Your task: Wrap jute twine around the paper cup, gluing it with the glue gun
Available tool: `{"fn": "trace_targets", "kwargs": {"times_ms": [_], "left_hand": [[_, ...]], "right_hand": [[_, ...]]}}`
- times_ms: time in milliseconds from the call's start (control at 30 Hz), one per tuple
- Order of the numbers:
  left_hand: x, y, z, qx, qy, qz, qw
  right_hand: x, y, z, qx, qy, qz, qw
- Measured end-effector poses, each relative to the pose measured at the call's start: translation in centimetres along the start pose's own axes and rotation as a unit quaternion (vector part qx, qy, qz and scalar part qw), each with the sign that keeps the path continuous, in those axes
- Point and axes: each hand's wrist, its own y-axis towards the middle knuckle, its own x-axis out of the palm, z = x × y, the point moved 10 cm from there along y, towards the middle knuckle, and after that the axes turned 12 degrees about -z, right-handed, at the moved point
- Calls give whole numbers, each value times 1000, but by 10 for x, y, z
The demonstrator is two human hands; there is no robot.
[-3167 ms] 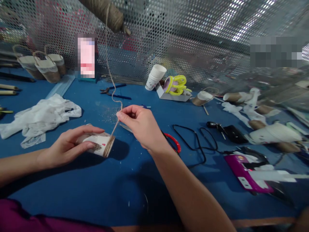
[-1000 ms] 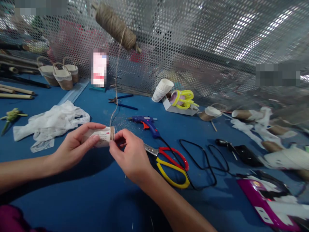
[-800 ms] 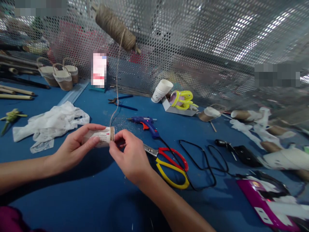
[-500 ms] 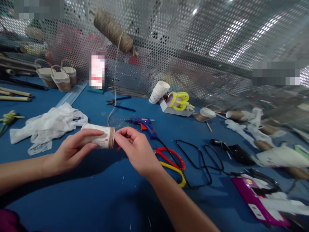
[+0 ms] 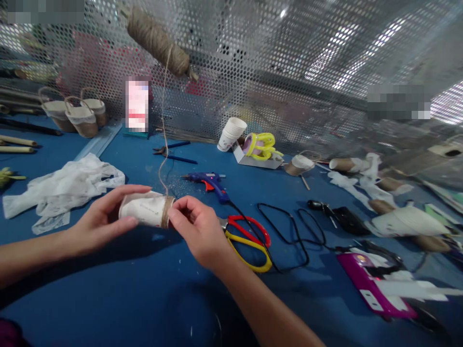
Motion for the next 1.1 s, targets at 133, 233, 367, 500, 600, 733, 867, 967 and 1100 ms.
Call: {"fn": "trace_targets", "kwargs": {"times_ms": [133, 233, 367, 500, 600, 733, 867, 967, 1100], "left_hand": [[-1, 2, -24, -96, -114, 29, 988], [0, 2, -28, -113, -95, 33, 988], [1, -1, -19, -96, -1, 32, 995], [5, -1, -8, -61, 73, 17, 995], [6, -2, -6, -51, 99, 12, 994], [7, -2, -5, -47, 123, 8, 991], [8, -2, -2, -37, 133, 5, 990], [8, -2, -2, -37, 132, 6, 990], [8, -1, -1, -32, 143, 2, 989]], "right_hand": [[8, -4, -20, -72, -123, 5, 990], [9, -3, -16, -64, -117, 12, 991], [9, -1, -6, -30, -82, 11, 996], [7, -1, -2, -15, -92, 26, 995], [7, -1, -3, -14, -104, 32, 994], [9, 0, -2, -4, -111, 32, 993], [9, 1, 0, 3, -110, 41, 993], [8, 0, 1, 8, -103, 40, 994], [8, 2, 7, 21, -55, 3, 998]]}}
